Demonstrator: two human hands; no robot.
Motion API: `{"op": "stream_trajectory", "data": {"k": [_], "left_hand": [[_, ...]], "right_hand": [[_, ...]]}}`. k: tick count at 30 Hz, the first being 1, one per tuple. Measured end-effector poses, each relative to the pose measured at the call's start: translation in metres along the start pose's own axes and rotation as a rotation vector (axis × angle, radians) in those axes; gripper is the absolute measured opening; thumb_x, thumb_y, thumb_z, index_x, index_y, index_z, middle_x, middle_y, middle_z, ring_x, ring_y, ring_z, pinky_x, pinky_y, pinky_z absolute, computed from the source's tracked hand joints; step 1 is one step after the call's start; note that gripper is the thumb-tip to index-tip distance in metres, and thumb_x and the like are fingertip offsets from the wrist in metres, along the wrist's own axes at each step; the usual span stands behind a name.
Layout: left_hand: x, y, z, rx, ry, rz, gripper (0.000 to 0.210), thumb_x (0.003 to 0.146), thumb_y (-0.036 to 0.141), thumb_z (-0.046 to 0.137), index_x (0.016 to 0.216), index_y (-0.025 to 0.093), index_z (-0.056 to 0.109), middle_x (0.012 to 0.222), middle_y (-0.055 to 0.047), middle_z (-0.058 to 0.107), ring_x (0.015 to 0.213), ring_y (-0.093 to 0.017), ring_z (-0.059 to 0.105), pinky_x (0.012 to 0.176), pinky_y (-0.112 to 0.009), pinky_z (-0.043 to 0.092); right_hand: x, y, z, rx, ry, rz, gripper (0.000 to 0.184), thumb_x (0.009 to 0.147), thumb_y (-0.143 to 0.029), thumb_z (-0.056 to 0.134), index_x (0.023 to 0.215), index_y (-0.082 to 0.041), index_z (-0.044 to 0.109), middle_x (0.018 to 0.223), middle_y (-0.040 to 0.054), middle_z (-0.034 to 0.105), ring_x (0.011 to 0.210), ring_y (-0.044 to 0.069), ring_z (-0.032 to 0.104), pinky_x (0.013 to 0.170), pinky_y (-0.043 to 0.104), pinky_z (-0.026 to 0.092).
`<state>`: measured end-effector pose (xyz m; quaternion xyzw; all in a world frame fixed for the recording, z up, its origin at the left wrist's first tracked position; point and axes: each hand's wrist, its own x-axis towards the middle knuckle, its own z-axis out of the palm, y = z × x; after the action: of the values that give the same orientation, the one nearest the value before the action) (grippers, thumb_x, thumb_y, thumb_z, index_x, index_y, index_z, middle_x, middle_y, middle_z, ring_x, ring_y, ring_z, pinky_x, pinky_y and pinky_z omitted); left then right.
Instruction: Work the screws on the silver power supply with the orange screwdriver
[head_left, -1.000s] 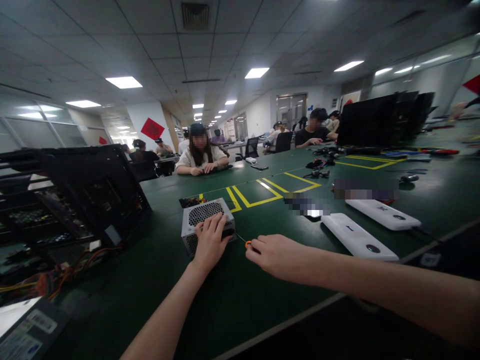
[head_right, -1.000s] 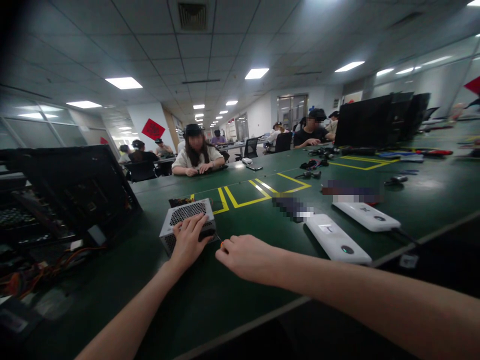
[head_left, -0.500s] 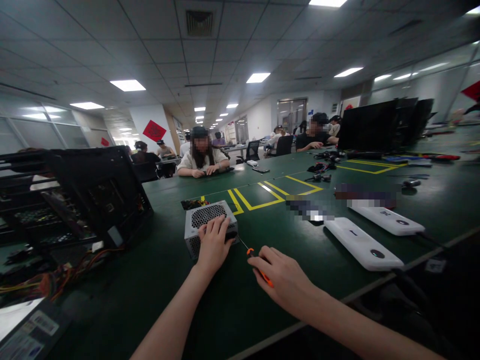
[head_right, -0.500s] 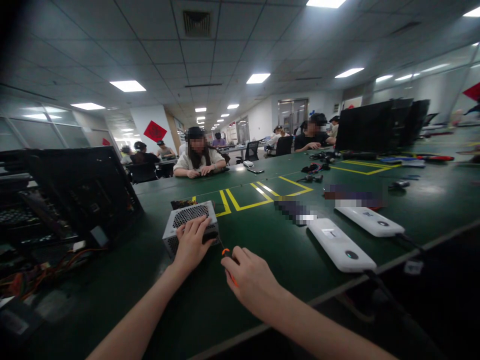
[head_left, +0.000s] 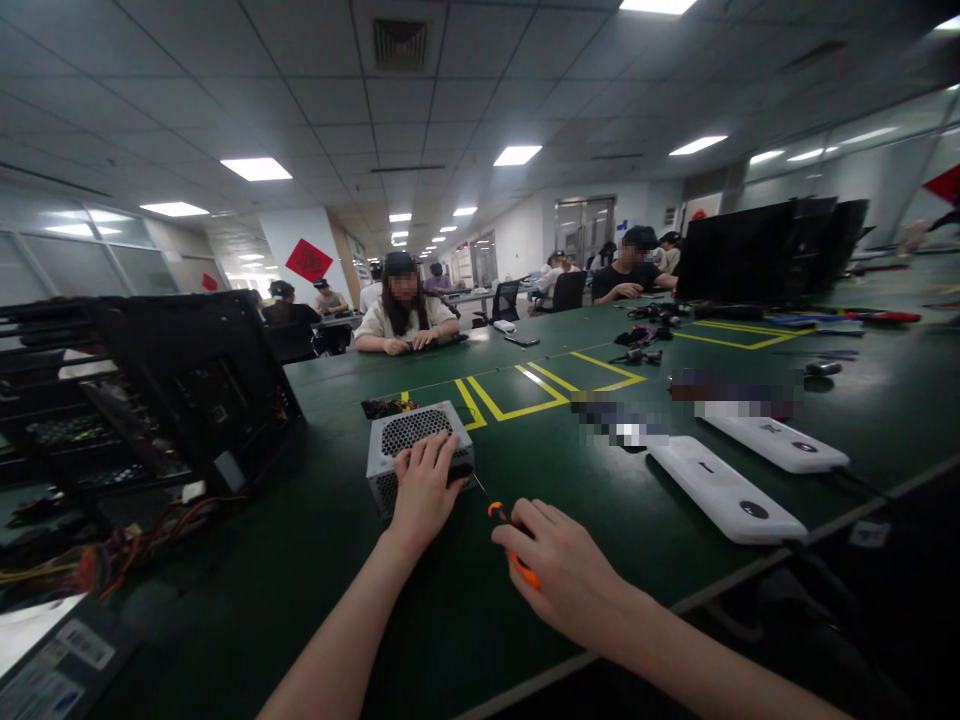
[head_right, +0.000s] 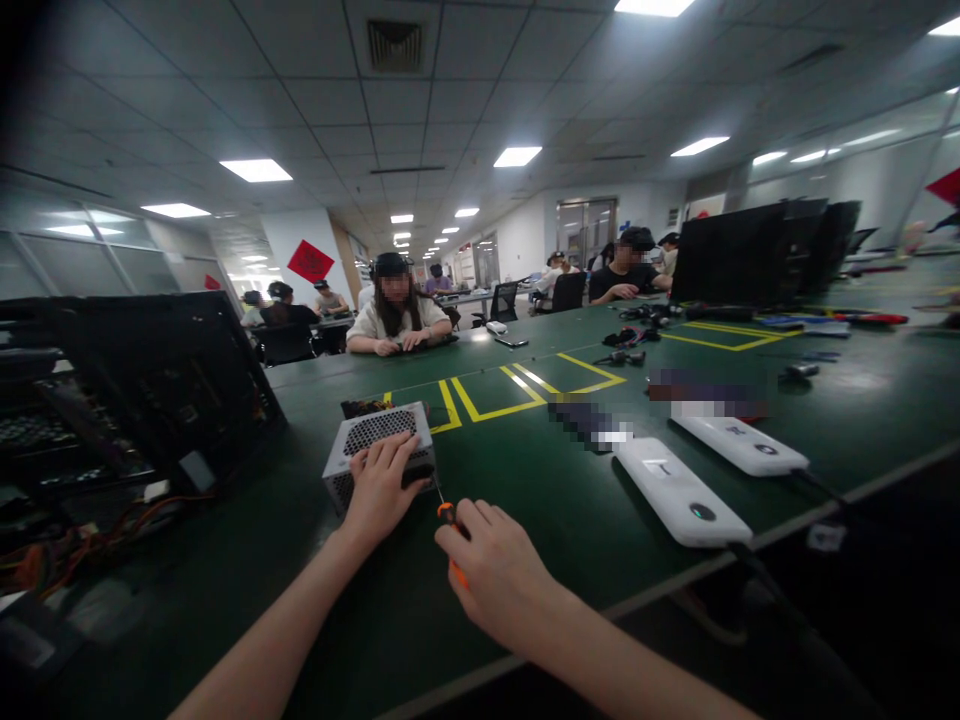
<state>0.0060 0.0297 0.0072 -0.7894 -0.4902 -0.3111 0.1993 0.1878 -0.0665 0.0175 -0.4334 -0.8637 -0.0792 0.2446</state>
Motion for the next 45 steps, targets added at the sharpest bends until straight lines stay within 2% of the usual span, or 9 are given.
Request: {"op": "stream_trajectory", "data": {"k": [6,11,16,19,21,23,28,40,45], "left_hand": [[0.000,-0.001,0.001,0.006,-0.002,0.000,0.053,0.072,0.024,0.062,0.122,0.023,0.045,0.126,-0.008,0.051,0.116,-0.026,0.041,0.092,-0.044,0.029],[0.000,-0.001,0.001,0.010,-0.007,0.000,0.053,0.072,0.024,0.062,0.122,0.023,0.045,0.126,-0.008,0.051,0.116,-0.026,0.041,0.093,-0.043,0.028],[0.000,-0.001,0.000,0.013,-0.015,0.001,0.053,0.072,0.024,0.061,0.123,0.022,0.044,0.127,-0.008,0.050,0.116,-0.025,0.040,0.092,-0.043,0.027],[0.000,-0.001,0.001,0.015,-0.017,0.000,0.053,0.073,0.025,0.061,0.123,0.022,0.044,0.128,-0.008,0.050,0.117,-0.025,0.040,0.093,-0.043,0.027],[0.000,-0.001,0.001,0.017,-0.017,0.000,0.053,0.073,0.025,0.061,0.123,0.022,0.044,0.128,-0.008,0.050,0.117,-0.025,0.040,0.093,-0.043,0.027],[0.000,-0.001,0.000,0.019,-0.014,0.001,0.053,0.073,0.025,0.061,0.123,0.022,0.044,0.128,-0.008,0.050,0.117,-0.026,0.040,0.093,-0.043,0.027],[0.000,-0.001,-0.001,0.016,-0.015,0.003,0.054,0.073,0.024,0.060,0.124,0.023,0.044,0.127,-0.009,0.050,0.117,-0.026,0.040,0.093,-0.043,0.028],[0.000,0.011,-0.003,0.078,-0.024,-0.037,0.060,0.070,0.038,0.063,0.123,0.017,0.042,0.128,-0.013,0.045,0.118,-0.029,0.036,0.095,-0.049,0.025],[0.003,0.014,-0.002,0.114,-0.021,-0.070,0.056,0.071,0.040,0.062,0.119,0.017,0.044,0.125,-0.012,0.047,0.116,-0.028,0.037,0.096,-0.050,0.024]], "right_hand": [[0.000,-0.002,-0.001,0.074,0.042,0.040,0.017,0.078,-0.016,0.052,0.093,-0.020,0.058,0.088,0.0049,0.054,0.080,0.017,0.053,0.068,0.028,0.044],[0.001,-0.001,0.000,0.096,0.065,0.118,0.027,0.085,-0.023,0.047,0.110,-0.015,0.050,0.087,0.0060,0.059,0.076,0.017,0.056,0.067,0.029,0.046],[0.004,-0.002,-0.010,-0.087,-0.048,-0.011,0.020,0.073,-0.007,0.053,0.088,-0.018,0.058,0.092,0.0071,0.056,0.081,0.020,0.054,0.068,0.032,0.045],[0.004,-0.004,-0.013,-0.047,-0.064,0.012,0.016,0.077,-0.018,0.056,0.093,-0.019,0.058,0.092,0.0072,0.056,0.081,0.020,0.054,0.067,0.033,0.046],[0.004,-0.004,-0.012,0.020,-0.057,0.064,0.025,0.082,-0.027,0.052,0.104,-0.017,0.055,0.090,0.0073,0.057,0.080,0.020,0.055,0.068,0.033,0.046],[0.003,-0.003,-0.009,0.048,-0.053,0.086,0.029,0.084,-0.023,0.048,0.111,-0.014,0.052,0.089,0.0073,0.058,0.079,0.019,0.055,0.069,0.032,0.047],[-0.002,0.001,-0.008,-0.013,-0.061,0.039,0.035,0.072,-0.005,0.051,0.103,-0.019,0.057,0.093,0.0067,0.055,0.081,0.019,0.053,0.070,0.034,0.046],[-0.002,0.009,-0.012,0.191,-0.002,0.100,0.031,0.074,-0.008,0.050,0.101,-0.020,0.059,0.088,0.0043,0.056,0.081,0.016,0.056,0.073,0.030,0.047],[-0.008,0.007,-0.024,0.341,0.038,0.122,0.030,0.076,-0.013,0.047,0.102,-0.024,0.058,0.087,0.0026,0.059,0.077,0.016,0.058,0.070,0.030,0.049]]}}
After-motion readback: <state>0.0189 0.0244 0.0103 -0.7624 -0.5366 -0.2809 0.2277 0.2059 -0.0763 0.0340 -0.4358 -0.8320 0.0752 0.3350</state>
